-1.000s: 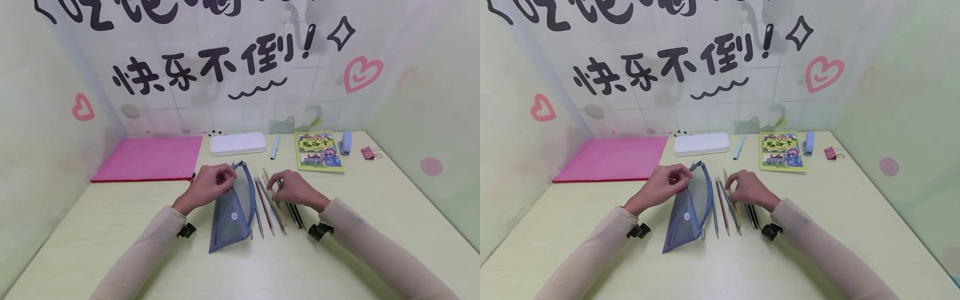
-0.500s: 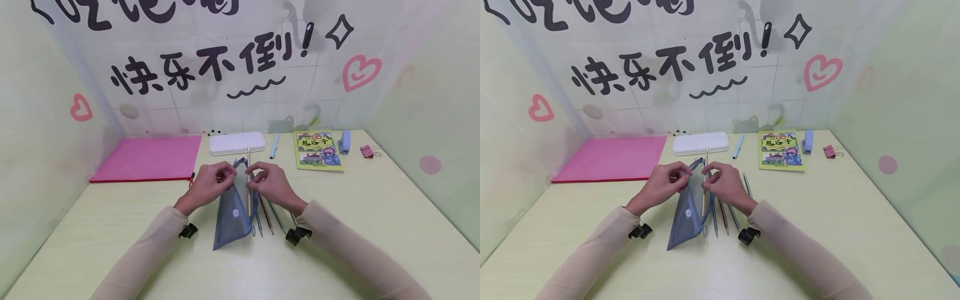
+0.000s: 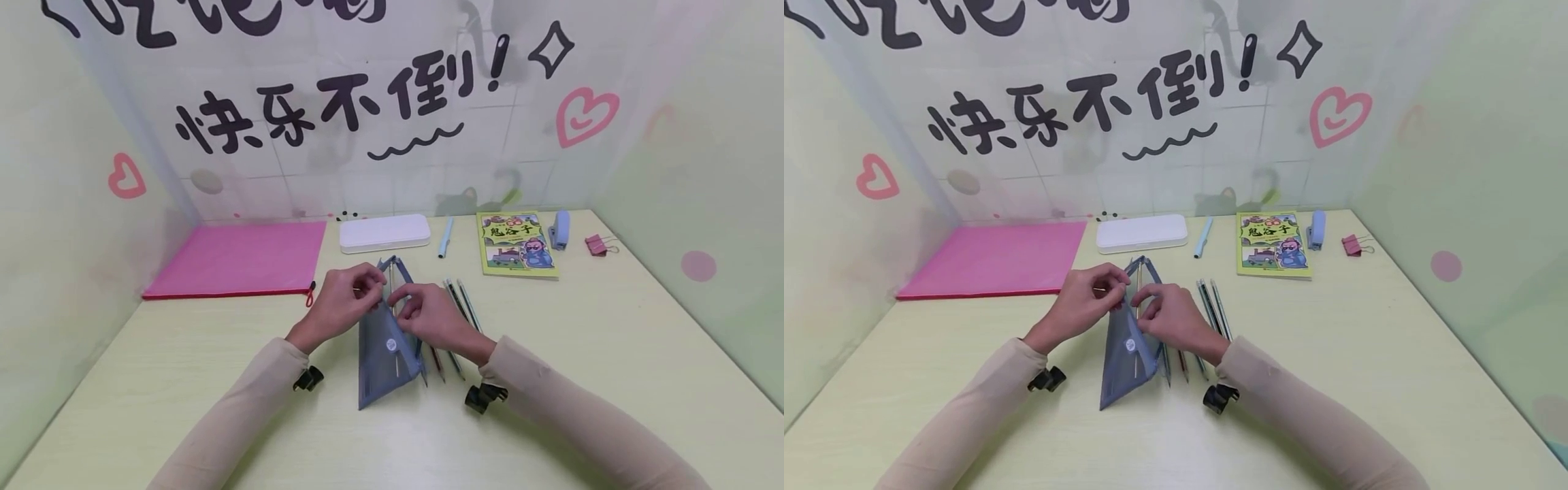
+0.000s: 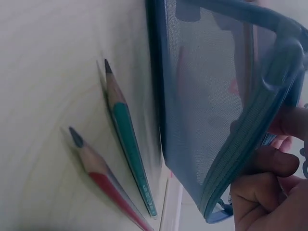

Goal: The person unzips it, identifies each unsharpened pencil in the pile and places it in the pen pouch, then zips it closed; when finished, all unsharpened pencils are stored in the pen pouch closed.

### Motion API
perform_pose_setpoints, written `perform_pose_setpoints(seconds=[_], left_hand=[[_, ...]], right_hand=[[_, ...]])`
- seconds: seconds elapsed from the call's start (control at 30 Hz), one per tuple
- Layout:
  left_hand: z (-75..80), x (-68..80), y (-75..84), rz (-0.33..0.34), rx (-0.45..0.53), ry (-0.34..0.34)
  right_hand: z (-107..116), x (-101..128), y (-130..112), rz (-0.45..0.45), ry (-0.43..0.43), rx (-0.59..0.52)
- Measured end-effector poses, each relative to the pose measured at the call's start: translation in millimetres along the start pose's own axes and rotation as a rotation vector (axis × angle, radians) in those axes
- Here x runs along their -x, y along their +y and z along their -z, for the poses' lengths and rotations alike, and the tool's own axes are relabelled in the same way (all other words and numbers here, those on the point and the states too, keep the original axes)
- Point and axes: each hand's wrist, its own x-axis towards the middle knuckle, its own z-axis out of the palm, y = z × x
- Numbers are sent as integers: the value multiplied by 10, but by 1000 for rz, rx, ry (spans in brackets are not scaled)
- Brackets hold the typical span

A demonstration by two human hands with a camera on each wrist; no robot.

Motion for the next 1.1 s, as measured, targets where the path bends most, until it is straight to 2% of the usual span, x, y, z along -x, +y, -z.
perform_pose_setpoints(seconds=[0.2, 0.37, 0.53, 0.67, 0.8, 0.93, 1.1], left_hand=[[27, 0, 10, -1, 3, -1], [60, 16, 2, 28, 2, -1], [97, 35, -19, 55, 2, 7], [113, 33, -33, 62, 5, -2], [104, 24, -43, 52, 5, -10], [86, 31, -51, 35, -7, -15], [81, 42, -36, 25, -17, -30]], right_hand=[[57, -13, -33, 31, -47, 67], [273, -20, 4, 55, 26, 122], [560, 1, 192, 28, 81, 178], [743, 57, 392, -14, 53, 248], [848, 112, 572, -40, -13, 331], [870, 110, 697, -39, -88, 394], [817, 67, 720, -38, -116, 481]])
